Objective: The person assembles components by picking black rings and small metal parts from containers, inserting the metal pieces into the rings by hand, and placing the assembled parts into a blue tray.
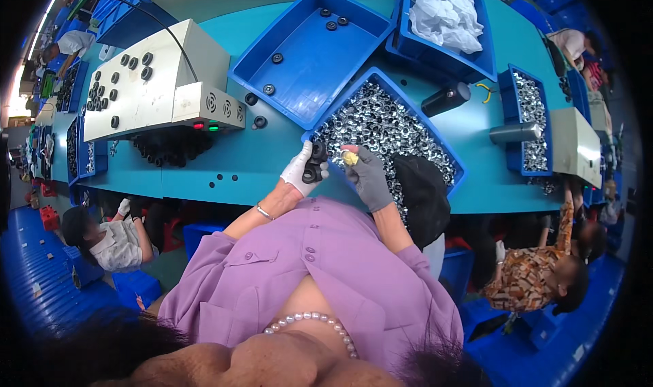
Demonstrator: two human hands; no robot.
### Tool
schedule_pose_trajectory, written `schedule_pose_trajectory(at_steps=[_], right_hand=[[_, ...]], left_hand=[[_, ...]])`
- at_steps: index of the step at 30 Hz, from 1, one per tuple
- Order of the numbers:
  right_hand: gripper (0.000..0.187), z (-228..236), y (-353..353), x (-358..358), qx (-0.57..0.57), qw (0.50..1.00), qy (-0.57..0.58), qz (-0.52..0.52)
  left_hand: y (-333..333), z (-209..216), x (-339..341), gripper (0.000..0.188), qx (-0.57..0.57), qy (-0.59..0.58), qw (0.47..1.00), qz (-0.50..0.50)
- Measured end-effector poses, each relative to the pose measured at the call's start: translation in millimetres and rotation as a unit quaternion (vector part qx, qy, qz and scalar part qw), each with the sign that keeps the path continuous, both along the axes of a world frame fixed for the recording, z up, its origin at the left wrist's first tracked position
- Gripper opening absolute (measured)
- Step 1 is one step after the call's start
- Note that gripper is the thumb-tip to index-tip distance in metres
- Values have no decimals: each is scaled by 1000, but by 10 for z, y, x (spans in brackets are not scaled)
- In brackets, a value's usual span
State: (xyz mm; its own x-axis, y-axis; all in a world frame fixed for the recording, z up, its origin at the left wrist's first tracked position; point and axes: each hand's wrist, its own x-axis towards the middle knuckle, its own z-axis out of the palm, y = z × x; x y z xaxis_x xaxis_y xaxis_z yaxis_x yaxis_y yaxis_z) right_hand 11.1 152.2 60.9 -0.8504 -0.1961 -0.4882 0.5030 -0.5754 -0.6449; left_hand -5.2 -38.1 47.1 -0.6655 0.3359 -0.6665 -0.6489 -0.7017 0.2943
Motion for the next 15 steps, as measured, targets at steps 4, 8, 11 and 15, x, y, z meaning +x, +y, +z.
schedule_pose_trajectory(at_steps=[4, 8, 11, 15], right_hand=[[22, 165, -81, -64, 156, 984, 53, 73], [19, 295, -292, -62, 291, 941, 140, 98], [22, 251, -283, -95, 404, 888, 181, 126], [25, 354, -258, -144, 480, 820, 293, 106]], left_hand=[[73, 11, 36, 45, 16, 3, 1000, -10], [203, 141, 73, 33, -123, 30, 989, -70], [206, 57, 65, 22, -341, 190, 920, -31], [77, 33, 105, 35, -210, 153, 965, -27]])
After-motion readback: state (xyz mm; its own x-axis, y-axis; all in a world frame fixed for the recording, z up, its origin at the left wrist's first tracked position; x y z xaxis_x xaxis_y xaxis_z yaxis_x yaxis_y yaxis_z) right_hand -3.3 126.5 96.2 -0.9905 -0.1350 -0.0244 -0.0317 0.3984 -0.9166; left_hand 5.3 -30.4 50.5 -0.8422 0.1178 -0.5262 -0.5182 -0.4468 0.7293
